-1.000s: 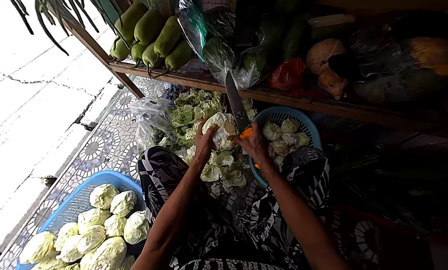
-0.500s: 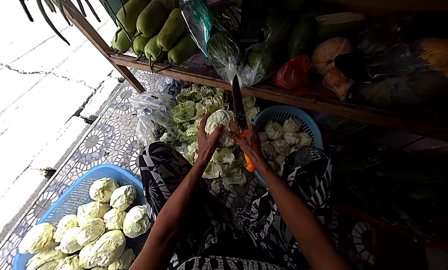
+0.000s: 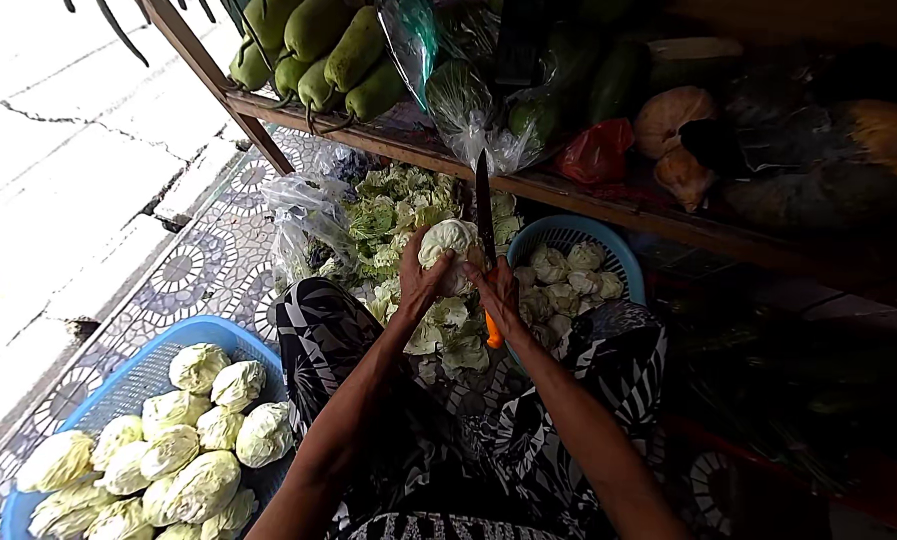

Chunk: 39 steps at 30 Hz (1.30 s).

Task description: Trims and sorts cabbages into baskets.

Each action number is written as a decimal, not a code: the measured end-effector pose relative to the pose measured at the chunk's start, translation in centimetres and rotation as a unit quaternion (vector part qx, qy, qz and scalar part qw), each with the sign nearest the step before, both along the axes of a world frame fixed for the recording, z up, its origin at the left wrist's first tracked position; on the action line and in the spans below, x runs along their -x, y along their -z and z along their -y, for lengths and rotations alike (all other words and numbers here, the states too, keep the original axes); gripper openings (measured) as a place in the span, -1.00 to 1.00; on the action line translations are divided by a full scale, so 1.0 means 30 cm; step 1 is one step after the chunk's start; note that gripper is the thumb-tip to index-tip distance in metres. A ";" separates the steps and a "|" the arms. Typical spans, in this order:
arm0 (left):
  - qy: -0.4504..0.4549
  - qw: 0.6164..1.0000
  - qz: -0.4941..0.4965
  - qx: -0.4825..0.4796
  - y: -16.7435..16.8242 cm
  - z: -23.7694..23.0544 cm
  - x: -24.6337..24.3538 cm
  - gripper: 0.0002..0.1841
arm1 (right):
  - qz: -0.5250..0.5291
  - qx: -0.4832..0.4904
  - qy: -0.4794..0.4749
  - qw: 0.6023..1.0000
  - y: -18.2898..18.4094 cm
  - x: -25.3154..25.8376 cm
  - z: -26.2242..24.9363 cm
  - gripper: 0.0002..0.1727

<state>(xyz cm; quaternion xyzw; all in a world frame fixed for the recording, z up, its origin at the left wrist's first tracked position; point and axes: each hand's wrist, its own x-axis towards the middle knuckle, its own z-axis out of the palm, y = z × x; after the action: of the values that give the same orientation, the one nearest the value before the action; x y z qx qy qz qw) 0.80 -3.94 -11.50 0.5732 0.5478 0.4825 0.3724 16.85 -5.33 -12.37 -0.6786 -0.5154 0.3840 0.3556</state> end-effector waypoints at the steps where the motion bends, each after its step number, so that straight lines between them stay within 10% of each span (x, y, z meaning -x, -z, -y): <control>1: 0.019 1.000 -0.013 0.018 -0.013 -0.005 0.010 -0.26 | 0.001 -0.003 0.002 1.000 0.000 -0.003 -0.001 -0.26; 9: -0.028 0.992 -0.045 -0.116 0.027 -0.001 -0.014 -0.22 | 0.005 -0.016 0.014 1.000 -0.011 0.019 0.017 -0.30; 23: -0.005 0.993 -0.115 -0.004 -0.025 0.005 0.004 -0.23 | 0.108 -0.030 -0.019 0.994 0.009 -0.014 -0.007 -0.25; 29: 0.112 0.980 0.116 0.115 -0.049 -0.013 0.077 0.04 | 0.081 -0.120 -0.116 0.983 -0.014 -0.096 -0.036 -0.15; 39: 0.081 0.950 0.220 0.206 -0.022 -0.023 0.029 -0.45 | 0.241 -0.065 -0.089 0.964 -0.072 -0.075 0.011 0.05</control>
<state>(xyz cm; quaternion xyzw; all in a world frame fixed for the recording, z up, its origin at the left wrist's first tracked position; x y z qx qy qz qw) -0.08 -3.25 -10.83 0.4064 0.4910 0.4416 0.6314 19.10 -5.67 -10.22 -0.6780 -0.6681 0.2049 0.2280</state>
